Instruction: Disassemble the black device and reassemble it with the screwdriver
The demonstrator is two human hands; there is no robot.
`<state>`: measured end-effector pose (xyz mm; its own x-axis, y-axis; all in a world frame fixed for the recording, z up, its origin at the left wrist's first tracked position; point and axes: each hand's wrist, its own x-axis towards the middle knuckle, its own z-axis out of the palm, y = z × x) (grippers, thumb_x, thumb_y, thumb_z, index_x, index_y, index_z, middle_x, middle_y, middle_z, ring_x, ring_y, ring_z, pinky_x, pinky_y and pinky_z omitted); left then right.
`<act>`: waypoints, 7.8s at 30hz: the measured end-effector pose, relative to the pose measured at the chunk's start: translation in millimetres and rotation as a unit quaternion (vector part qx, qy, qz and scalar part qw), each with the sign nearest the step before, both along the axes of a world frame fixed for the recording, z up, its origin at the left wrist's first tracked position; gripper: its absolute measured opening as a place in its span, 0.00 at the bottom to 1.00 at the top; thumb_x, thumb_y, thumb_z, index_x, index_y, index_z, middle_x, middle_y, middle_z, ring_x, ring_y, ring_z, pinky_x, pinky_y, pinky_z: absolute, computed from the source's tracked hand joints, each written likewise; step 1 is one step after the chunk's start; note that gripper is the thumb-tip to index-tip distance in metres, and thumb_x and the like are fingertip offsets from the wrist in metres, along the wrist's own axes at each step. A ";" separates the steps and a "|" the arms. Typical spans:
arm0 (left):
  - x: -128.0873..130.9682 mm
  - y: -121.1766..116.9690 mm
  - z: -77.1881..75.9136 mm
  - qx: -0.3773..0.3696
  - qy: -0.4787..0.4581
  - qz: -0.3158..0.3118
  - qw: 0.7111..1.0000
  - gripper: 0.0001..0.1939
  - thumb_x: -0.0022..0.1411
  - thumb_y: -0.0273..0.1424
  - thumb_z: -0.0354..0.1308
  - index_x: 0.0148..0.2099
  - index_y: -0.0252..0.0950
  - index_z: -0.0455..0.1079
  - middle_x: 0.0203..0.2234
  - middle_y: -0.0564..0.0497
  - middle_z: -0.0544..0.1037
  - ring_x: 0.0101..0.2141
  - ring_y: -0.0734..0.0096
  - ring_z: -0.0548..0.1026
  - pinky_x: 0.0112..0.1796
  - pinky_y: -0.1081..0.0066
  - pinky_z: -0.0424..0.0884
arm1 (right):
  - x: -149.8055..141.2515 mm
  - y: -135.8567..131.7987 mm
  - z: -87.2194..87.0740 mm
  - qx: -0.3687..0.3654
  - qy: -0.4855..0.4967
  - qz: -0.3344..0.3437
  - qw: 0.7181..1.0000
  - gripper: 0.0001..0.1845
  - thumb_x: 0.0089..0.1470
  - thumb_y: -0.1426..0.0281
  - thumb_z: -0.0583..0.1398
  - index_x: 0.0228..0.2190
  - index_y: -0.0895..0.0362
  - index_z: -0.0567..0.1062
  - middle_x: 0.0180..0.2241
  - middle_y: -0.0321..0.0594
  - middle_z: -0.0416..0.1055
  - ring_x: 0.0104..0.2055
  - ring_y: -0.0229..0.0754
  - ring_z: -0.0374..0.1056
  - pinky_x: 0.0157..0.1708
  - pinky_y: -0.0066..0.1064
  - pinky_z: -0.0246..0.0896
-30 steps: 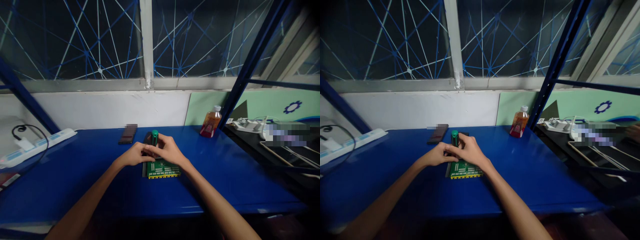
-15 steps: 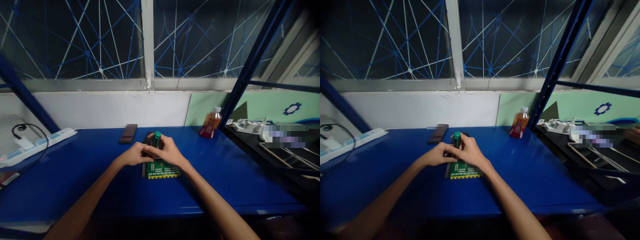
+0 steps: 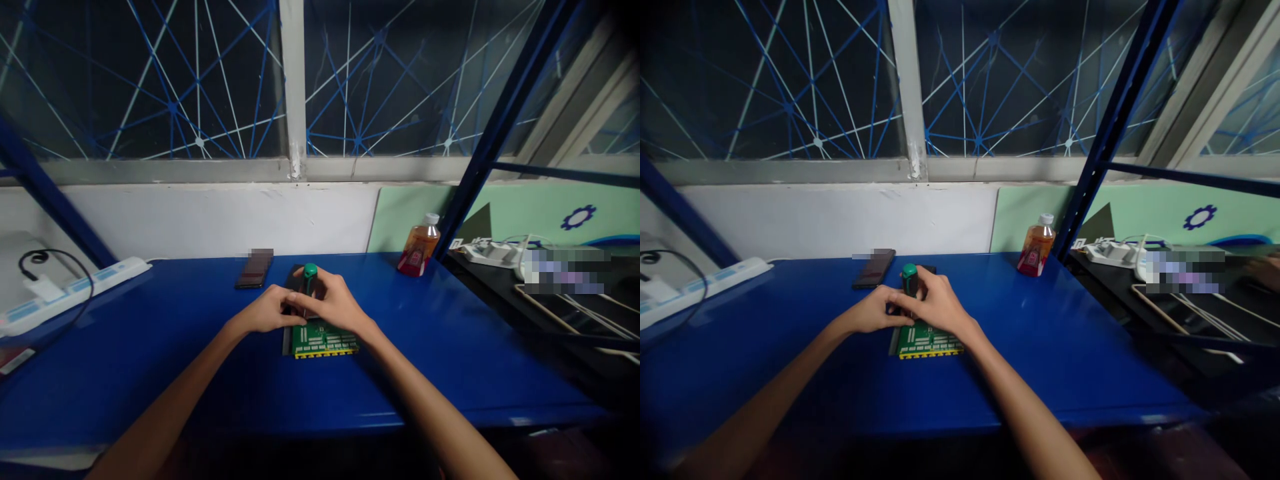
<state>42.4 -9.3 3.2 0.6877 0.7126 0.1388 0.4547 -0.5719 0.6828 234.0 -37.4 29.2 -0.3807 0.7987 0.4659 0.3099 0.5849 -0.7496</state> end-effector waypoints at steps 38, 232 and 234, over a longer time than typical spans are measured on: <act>-2.5 0.7 2.4 -0.003 -0.004 -0.025 1.000 0.12 0.57 0.35 0.62 0.36 0.31 0.79 0.28 0.46 0.81 0.26 0.71 0.72 0.28 0.72 0.62 | -2.8 -2.8 2.6 -0.010 0.010 -0.040 0.999 0.23 0.52 0.56 0.61 0.46 0.54 0.70 0.24 0.34 0.70 0.23 0.37 0.62 0.24 0.31 0.55; 21.4 -9.4 21.1 0.376 0.105 0.112 0.914 0.26 0.52 0.35 0.67 0.53 0.41 0.65 0.56 0.43 0.61 0.56 0.46 0.60 0.55 0.47 0.58 | 68.0 8.7 -35.5 0.176 -0.209 -0.116 0.955 0.29 0.53 0.58 0.63 0.53 0.58 0.68 0.39 0.45 0.72 0.33 0.43 0.70 0.34 0.34 0.65; 17.2 -8.3 23.6 0.370 0.107 0.119 0.915 0.28 0.52 0.38 0.68 0.54 0.43 0.65 0.57 0.44 0.61 0.56 0.45 0.60 0.55 0.46 0.58 | 69.2 9.5 -35.7 0.180 -0.204 -0.116 0.955 0.30 0.53 0.58 0.63 0.53 0.59 0.68 0.38 0.45 0.72 0.33 0.43 0.70 0.33 0.34 0.66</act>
<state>59.6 -17.7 26.8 0.5928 0.6116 0.5239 0.7050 -0.7086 0.0295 303.1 -27.8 -6.5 -0.4214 0.6999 0.5767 0.6861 0.6619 -0.3019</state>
